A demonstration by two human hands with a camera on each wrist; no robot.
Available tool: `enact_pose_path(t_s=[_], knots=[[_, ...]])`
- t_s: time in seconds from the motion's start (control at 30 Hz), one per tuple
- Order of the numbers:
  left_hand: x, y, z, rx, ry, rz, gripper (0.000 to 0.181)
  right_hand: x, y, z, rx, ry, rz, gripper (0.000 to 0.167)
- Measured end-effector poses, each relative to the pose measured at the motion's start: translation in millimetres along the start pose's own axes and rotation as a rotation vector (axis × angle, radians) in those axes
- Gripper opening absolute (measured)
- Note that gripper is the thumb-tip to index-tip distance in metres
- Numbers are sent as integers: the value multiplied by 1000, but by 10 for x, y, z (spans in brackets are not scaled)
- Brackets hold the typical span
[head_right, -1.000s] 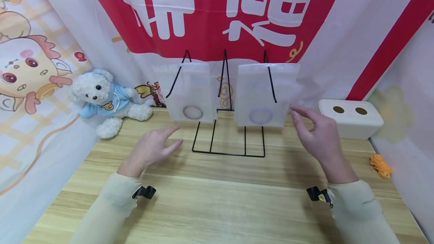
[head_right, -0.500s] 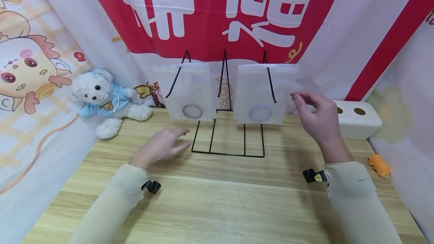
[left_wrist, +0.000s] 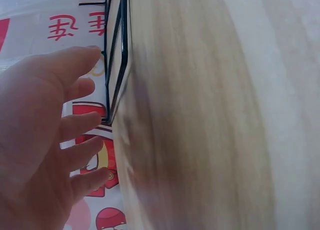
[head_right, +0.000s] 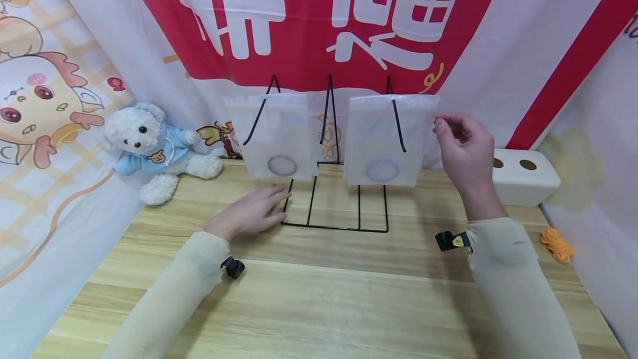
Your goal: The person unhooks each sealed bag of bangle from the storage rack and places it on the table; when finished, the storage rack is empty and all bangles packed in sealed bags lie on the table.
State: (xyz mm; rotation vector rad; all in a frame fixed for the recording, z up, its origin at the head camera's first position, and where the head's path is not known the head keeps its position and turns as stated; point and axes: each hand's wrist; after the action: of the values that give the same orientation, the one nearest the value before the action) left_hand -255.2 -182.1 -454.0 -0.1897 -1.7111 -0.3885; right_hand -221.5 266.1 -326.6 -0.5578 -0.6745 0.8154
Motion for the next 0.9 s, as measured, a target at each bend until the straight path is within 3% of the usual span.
enact_pose_path(t_s=[0.23,0.43,0.57,0.7,0.9], knots=[[-21,11,23,13,-82,2,70,-38,0,94,3,65,41,37],[-4,46,-7,37,-151,-59,65,-54,10,165,-55,92,78,38],[-44,22,-4,32,-150,-77,64,-64,33,169,-101,53,91,40],[-42,48,0,67,-154,-48,62,-74,59,166,-130,14,109,40],[-93,37,38,80,-147,-48,63,-61,84,205,-169,34,103,44]])
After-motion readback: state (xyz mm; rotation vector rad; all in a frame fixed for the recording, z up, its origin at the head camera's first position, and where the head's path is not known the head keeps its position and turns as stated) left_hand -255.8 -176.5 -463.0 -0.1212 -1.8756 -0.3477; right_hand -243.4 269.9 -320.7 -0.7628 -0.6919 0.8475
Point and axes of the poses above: each hand's wrist, its own z-axis towards the middle knuckle, its own x-axis out of the back of the hand, y = z × x, and after that the axes turned 15 degrees about x, right-handed
